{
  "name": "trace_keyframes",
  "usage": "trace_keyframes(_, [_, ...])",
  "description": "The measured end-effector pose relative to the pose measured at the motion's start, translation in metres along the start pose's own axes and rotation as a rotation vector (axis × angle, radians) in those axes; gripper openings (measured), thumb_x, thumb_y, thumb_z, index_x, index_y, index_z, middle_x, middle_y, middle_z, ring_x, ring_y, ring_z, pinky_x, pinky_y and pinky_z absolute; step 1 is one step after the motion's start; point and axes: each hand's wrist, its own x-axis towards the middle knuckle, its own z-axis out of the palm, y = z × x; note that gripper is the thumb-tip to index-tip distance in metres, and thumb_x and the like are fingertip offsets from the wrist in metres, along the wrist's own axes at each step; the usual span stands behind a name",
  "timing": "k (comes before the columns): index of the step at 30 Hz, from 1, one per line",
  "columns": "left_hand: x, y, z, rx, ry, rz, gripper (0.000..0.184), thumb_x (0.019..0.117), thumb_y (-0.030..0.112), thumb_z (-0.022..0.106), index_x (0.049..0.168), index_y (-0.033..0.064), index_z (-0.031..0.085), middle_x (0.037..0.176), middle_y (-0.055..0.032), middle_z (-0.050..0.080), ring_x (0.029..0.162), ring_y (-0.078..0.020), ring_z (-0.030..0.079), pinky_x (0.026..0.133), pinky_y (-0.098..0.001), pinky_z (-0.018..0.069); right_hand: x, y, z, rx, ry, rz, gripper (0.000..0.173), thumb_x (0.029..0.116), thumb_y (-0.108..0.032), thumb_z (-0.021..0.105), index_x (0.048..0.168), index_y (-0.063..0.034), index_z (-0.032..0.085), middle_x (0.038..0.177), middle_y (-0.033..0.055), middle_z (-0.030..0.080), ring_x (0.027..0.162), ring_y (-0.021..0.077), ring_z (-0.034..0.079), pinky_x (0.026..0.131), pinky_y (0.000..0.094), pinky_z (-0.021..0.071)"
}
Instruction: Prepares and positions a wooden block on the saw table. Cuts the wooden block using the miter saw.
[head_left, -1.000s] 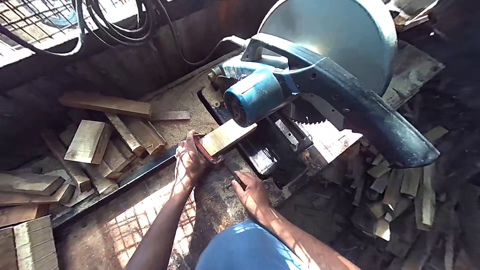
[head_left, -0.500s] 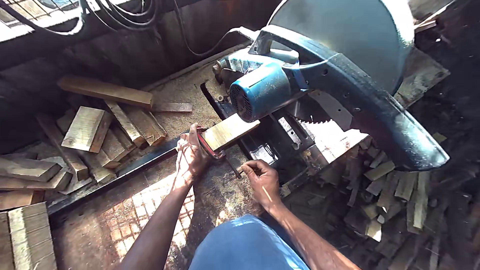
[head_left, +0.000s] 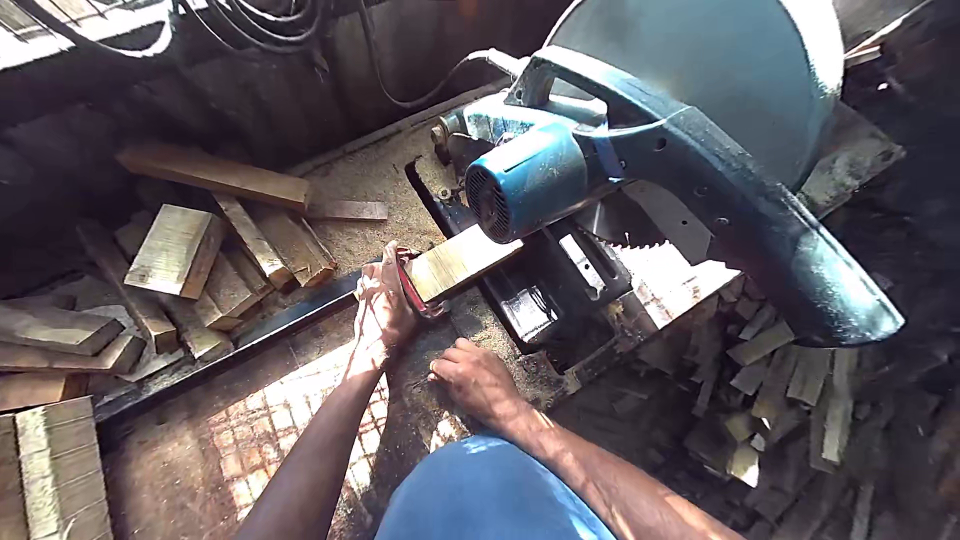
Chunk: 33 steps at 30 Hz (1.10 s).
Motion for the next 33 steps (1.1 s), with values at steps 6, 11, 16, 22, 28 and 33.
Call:
trace_keyframes(6, [0.001,-0.002,0.001,0.024,-0.007,0.009,0.107,0.0725,0.044,0.078,0.161,0.0116,0.028,0.133,-0.0213,0.059,0.127,-0.0407,0.053,0.105,-0.0569,0.045,0.004,0.004,-0.012,0.014,-0.116,-0.021,0.029,0.1057,-0.038,0.051,0.099,-0.0243,0.075,0.092,-0.0067,0.07,0.101,0.0153,0.061,0.089,0.0364,0.0457])
trace_keyframes(11, [-0.003,-0.004,0.001,0.019,-0.025,0.004,0.112,0.0723,0.048,0.081,0.162,0.0149,0.023,0.133,-0.0202,0.057,0.125,-0.04,0.053,0.1,-0.0591,0.0472,-0.009,0.014,-0.004,0.376,0.252,0.158,0.031,0.0999,-0.044,0.063,0.12,-0.0226,0.075,0.127,-0.0022,0.067,0.13,0.0155,0.055,0.111,0.0404,0.046])
trace_keyframes(16, [-0.007,-0.003,-0.003,0.019,-0.045,-0.007,0.119,0.0677,0.046,0.084,0.163,0.0191,0.019,0.136,-0.018,0.056,0.127,-0.0388,0.053,0.099,-0.059,0.0492,-0.005,0.013,-0.017,0.854,0.056,0.782,0.043,0.096,-0.024,0.07,0.134,-0.0066,0.061,0.115,0.0061,0.071,0.088,0.0141,0.073,0.077,0.0323,0.0637])
trace_keyframes(22, [-0.009,-0.003,-0.007,0.116,-0.054,0.006,0.107,0.075,0.04,0.076,0.164,0.0156,0.022,0.133,-0.0153,0.06,0.122,-0.0353,0.056,0.107,-0.0562,0.0398,-0.015,0.018,-0.017,1.151,0.162,0.846,0.024,0.0958,-0.007,0.069,0.117,0.0038,0.066,0.093,0.0123,0.075,0.072,0.0227,0.074,0.065,0.0365,0.0664])
trace_keyframes(28, [-0.009,-0.009,-0.007,0.108,-0.065,0.043,0.117,0.0703,0.044,0.082,0.164,0.0151,0.017,0.138,-0.016,0.057,0.122,-0.037,0.055,0.1,-0.0574,0.0437,-0.021,0.026,-0.021,1.216,0.164,0.848,0.021,0.0977,-0.007,0.067,0.116,0.0033,0.071,0.097,0.0149,0.075,0.078,0.0248,0.074,0.071,0.0384,0.0658])
trace_keyframes(33, [-0.006,-0.015,-0.013,0.119,-0.14,0.048,0.123,0.0626,0.028,0.088,0.164,0.0128,0.02,0.135,-0.0189,0.058,0.121,-0.0391,0.057,0.098,-0.0586,0.0476,-0.015,0.037,-0.029,1.097,0.076,0.895,0.016,0.1002,-0.011,0.064,0.108,0.0008,0.072,0.089,0.0117,0.074,0.071,0.021,0.073,0.065,0.0351,0.0641])
